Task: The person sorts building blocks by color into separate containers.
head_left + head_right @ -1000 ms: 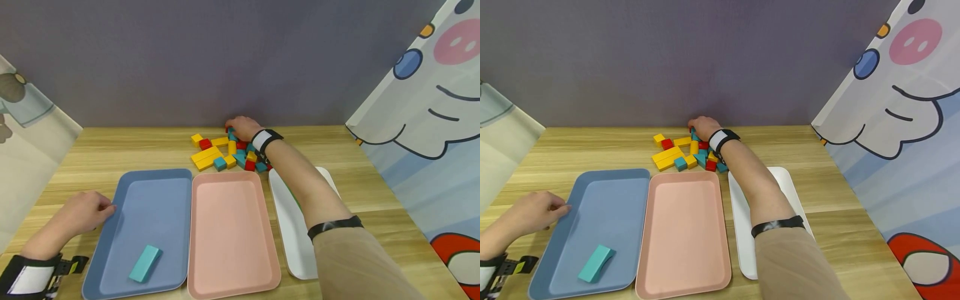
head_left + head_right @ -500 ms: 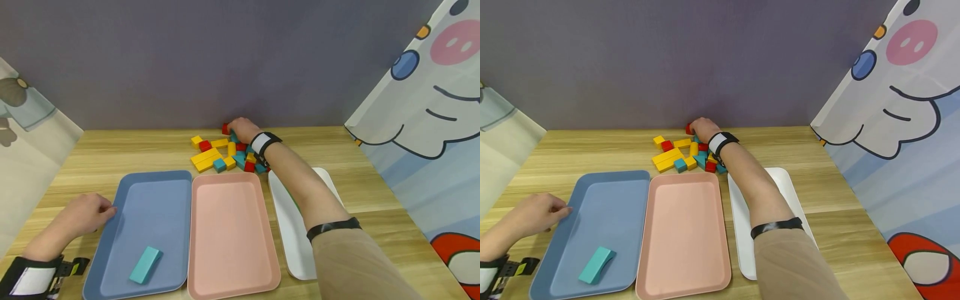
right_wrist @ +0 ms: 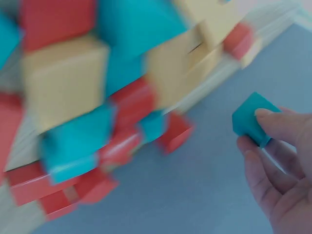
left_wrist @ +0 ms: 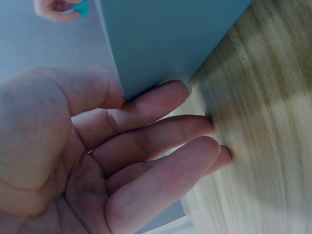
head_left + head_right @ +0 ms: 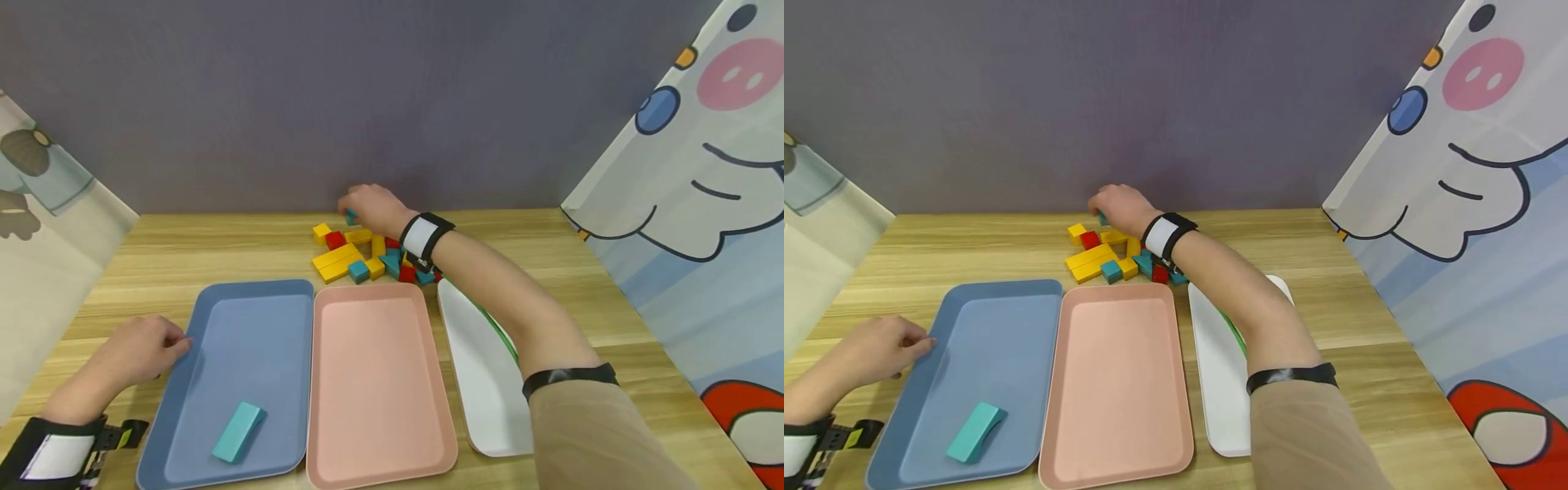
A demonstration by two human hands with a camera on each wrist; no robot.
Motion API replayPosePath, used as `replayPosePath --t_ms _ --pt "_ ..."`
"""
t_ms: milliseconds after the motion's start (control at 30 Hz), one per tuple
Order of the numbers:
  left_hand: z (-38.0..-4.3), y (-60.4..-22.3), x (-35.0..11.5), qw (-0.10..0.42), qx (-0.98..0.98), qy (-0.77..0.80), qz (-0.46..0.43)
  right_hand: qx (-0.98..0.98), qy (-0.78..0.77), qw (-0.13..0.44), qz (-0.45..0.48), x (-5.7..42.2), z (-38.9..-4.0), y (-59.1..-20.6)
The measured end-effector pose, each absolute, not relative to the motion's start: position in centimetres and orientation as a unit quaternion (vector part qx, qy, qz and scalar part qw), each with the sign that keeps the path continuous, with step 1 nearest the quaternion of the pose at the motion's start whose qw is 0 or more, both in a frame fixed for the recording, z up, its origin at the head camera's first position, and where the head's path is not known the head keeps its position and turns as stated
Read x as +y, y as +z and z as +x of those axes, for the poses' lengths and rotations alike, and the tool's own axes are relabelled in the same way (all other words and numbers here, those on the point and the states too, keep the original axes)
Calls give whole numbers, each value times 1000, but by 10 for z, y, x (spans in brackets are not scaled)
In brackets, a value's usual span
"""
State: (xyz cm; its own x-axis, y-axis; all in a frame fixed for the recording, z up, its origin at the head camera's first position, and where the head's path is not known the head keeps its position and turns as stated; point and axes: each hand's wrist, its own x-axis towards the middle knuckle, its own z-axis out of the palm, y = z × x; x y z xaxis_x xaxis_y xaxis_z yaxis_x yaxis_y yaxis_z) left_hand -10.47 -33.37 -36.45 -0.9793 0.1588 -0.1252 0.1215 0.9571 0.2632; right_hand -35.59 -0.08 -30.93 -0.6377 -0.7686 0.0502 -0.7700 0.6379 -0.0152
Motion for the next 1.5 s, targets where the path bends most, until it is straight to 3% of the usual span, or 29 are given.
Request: replayPosePath --t_ms 300,500,667,1500 --pt "-104 -366 -334 73 987 122 72 -820 -4 25 572 -50 -269 -300" --pt "-104 -366 -331 71 987 126 69 -744 -83 -3 663 -76 -202 -310" --pt "-103 -366 -329 69 987 129 64 -706 -147 -31 692 -87 -166 -320" --pt "-103 -366 -334 65 988 117 71 -704 -117 -116 691 -75 -155 -337"
